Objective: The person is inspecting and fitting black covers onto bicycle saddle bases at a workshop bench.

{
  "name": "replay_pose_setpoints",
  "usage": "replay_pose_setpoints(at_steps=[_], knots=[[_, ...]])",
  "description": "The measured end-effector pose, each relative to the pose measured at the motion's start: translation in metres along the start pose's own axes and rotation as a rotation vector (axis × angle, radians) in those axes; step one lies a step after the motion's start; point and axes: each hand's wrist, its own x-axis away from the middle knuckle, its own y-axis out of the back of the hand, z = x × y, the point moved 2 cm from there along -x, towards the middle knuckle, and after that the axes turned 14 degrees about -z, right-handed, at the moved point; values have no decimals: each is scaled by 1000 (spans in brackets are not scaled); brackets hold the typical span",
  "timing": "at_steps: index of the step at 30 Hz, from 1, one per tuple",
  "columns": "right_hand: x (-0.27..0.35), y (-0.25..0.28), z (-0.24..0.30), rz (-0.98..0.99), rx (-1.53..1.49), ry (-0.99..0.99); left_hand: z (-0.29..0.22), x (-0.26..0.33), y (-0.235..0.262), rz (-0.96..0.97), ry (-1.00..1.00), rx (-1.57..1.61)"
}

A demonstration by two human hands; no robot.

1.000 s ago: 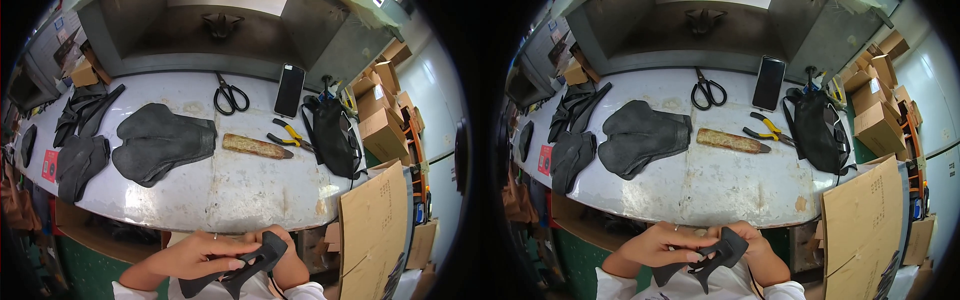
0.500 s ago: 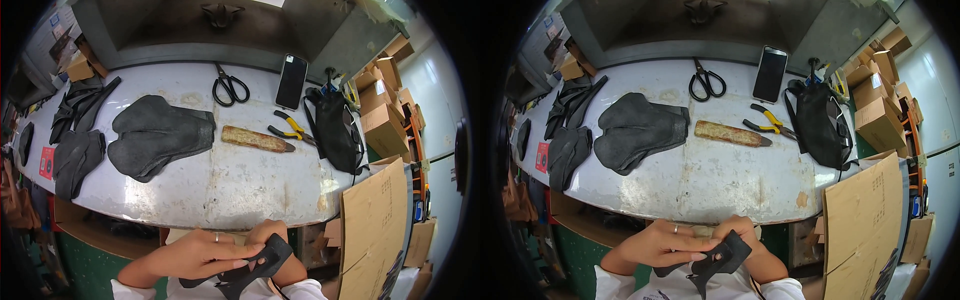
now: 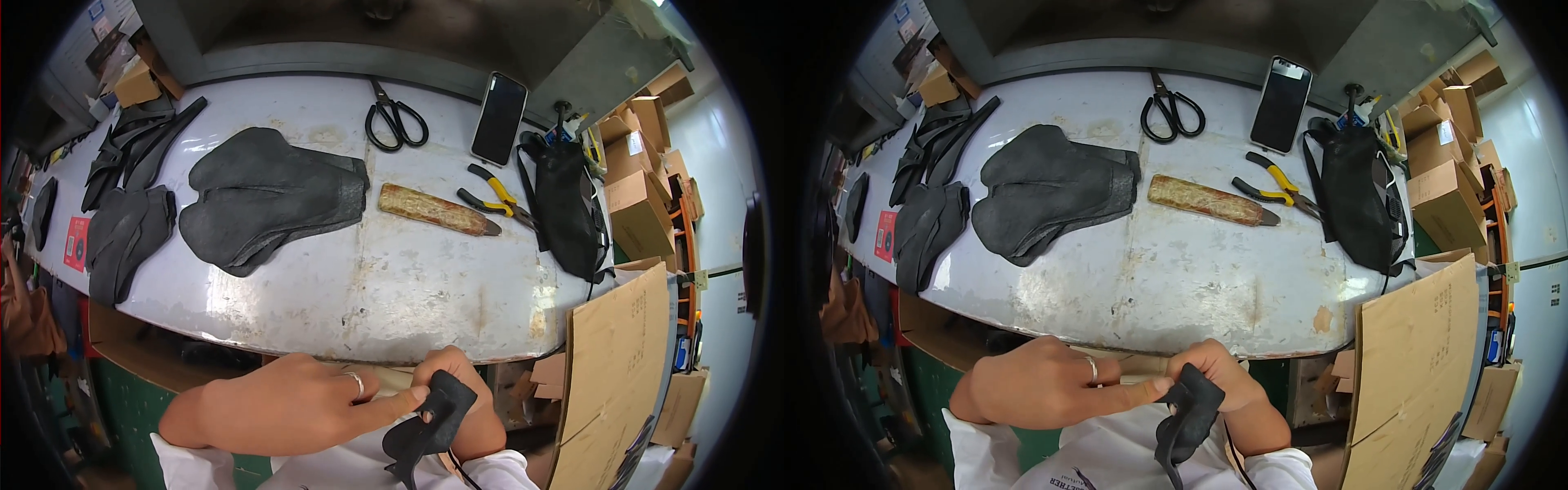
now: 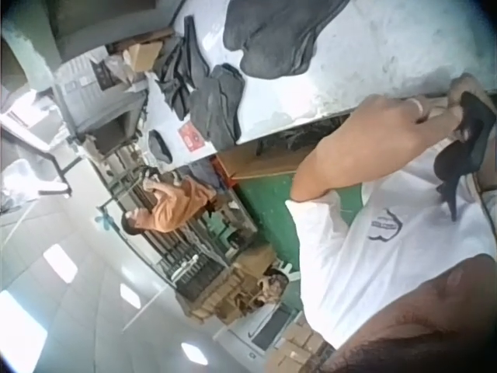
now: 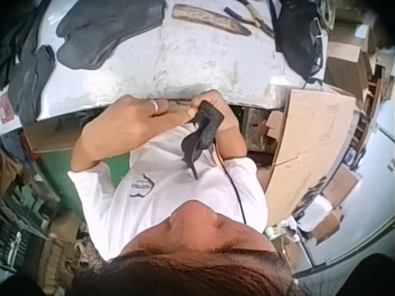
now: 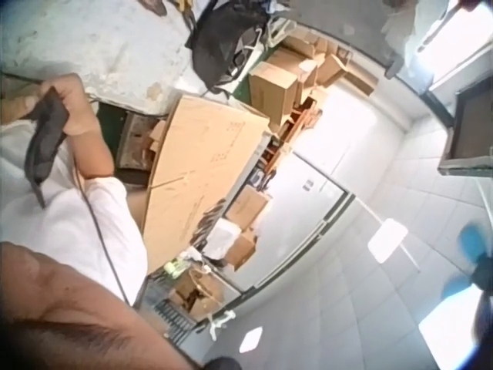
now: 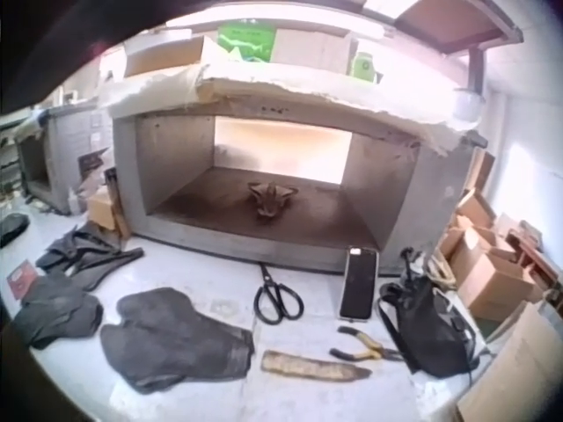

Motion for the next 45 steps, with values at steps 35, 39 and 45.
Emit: replay_pose_setpoints(at_steps=[35,39,45], knots=[[3,-8,-6,-117,-12,20,12,16,-62,-362,374,799],[9,-9,-21,-299,-47,77,4,10,-53,-424,244,536],[14,1,-30,-260,-226,23,1,11,-56,-453,333,619]])
